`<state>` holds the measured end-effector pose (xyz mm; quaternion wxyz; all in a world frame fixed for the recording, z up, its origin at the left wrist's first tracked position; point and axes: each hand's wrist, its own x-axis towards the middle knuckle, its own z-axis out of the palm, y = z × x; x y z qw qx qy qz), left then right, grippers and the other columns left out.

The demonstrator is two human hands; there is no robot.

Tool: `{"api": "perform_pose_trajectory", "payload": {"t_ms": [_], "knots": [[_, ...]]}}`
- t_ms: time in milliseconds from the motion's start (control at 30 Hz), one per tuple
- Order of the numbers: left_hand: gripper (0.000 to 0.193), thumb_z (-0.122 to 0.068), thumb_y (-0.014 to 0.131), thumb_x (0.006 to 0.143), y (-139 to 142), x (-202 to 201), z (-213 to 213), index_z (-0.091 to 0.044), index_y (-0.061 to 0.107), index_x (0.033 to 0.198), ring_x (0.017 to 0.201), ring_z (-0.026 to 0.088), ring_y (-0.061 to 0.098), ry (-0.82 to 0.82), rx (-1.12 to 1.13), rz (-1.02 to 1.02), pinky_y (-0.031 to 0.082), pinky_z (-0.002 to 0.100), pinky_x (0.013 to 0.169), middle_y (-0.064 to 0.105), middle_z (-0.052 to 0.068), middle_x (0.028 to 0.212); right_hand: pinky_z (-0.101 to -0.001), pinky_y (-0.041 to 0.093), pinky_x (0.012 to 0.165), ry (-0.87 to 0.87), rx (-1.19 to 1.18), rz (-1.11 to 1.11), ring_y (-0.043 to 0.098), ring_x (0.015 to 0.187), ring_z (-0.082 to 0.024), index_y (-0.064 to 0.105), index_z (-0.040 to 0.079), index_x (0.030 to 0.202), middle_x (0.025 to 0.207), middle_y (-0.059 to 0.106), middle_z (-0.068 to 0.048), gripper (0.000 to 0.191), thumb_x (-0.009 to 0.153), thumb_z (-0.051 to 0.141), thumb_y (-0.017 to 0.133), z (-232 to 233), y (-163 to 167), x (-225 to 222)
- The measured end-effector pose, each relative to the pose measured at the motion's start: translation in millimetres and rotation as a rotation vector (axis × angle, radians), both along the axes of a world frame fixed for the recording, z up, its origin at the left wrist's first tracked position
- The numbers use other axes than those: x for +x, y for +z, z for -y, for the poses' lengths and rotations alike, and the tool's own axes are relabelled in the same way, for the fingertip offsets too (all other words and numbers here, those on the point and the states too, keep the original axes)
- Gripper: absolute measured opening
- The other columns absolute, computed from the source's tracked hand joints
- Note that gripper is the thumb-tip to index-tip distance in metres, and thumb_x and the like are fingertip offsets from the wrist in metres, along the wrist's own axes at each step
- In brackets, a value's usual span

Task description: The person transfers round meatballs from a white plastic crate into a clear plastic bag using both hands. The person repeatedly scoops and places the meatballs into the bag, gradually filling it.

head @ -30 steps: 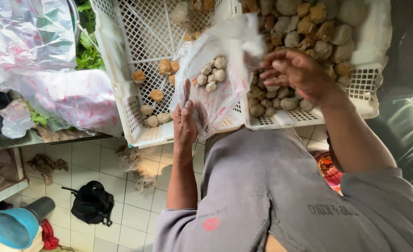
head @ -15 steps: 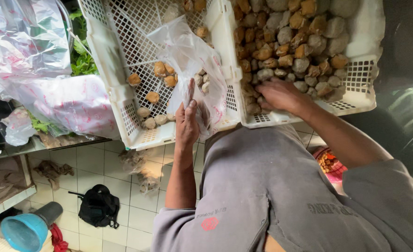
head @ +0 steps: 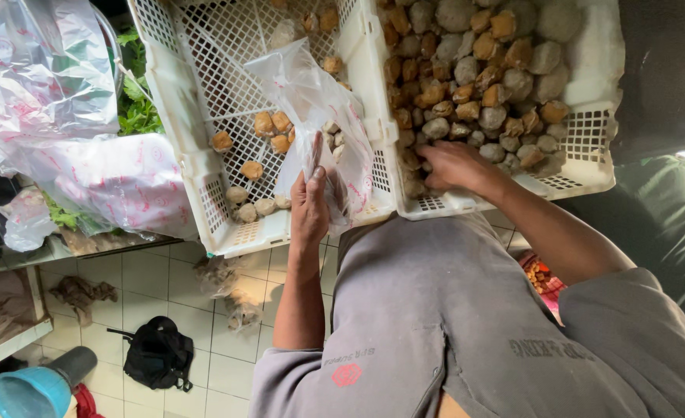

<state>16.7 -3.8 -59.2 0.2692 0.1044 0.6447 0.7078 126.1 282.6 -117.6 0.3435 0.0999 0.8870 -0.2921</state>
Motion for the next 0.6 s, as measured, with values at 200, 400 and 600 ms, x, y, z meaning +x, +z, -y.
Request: {"api": "perform_pose_trajectory", "payload": {"t_ms": [200,400,600], "knots": [[0.05,-0.025,0.05,0.111,19.4,-0.7,-5.5,0.002,0.051,0.153,0.076,0.002,0.036,0.024,-0.005,0.014,0.032,0.018,0.067,0.044,-0.01,0.083,-0.0501,0.055,0.083,-0.084,-0.048,-0.222,0.066,0.096,-0.039,0.056,-0.003,0.132,0.107,0.066,-0.027,0.07,0.072,0.017,0.085,3.2,14.1,0.3],[0.053,-0.029,0.049,0.106,28.0,0.0,-4.2,-0.005,0.042,0.153,0.063,0.006,0.044,-0.007,0.064,0.17,0.038,0.022,0.057,0.051,-0.007,0.074,-0.0463,0.057,0.08,-0.34,-0.138,-0.285,0.071,0.09,-0.033,0.063,-0.001,0.123,0.111,0.071,-0.02,0.044,0.086,0.018,0.075,0.9,23.4,-31.1],[0.055,-0.026,0.051,0.111,13.0,2.6,0.7,0.0,0.046,0.159,0.074,0.003,0.031,0.021,0.004,0.035,0.027,0.019,0.064,0.037,-0.009,0.081,-0.0462,0.055,0.081,-0.377,-0.084,-0.25,0.07,0.091,-0.031,0.07,0.002,0.109,0.107,0.071,-0.019,0.026,0.087,0.016,0.074,7.2,2.1,-40.0]]}}
